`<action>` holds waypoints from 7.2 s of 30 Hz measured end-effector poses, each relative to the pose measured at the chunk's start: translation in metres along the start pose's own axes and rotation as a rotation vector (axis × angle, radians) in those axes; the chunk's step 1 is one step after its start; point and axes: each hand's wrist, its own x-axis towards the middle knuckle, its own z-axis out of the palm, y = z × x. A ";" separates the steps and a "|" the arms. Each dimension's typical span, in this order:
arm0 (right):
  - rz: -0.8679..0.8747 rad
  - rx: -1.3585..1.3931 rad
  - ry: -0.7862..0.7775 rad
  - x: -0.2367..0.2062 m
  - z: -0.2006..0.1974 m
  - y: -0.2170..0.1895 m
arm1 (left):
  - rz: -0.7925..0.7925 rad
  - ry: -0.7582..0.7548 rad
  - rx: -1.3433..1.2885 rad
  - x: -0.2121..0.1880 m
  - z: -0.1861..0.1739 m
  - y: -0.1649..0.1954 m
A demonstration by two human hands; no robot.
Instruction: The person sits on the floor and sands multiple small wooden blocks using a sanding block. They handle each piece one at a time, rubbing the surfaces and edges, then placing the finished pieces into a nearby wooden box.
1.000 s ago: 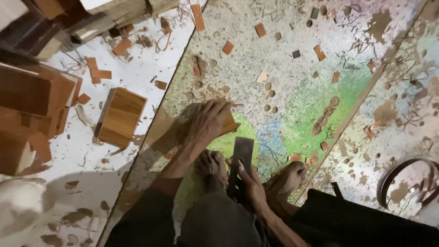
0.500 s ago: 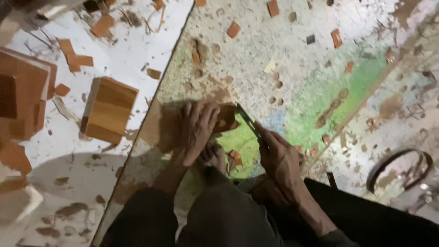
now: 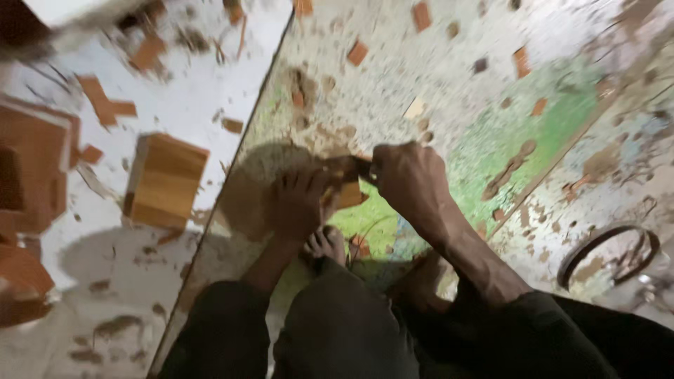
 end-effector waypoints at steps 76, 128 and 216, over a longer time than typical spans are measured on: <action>-0.253 1.451 0.740 -0.050 -0.034 0.079 | -0.017 -0.149 0.058 -0.017 -0.019 -0.013; -0.030 0.419 0.554 -0.070 0.088 0.027 | 0.341 0.213 -0.102 0.159 -0.004 0.034; -0.986 -0.383 0.340 0.104 0.035 0.054 | 0.561 0.010 -0.258 0.080 0.036 -0.039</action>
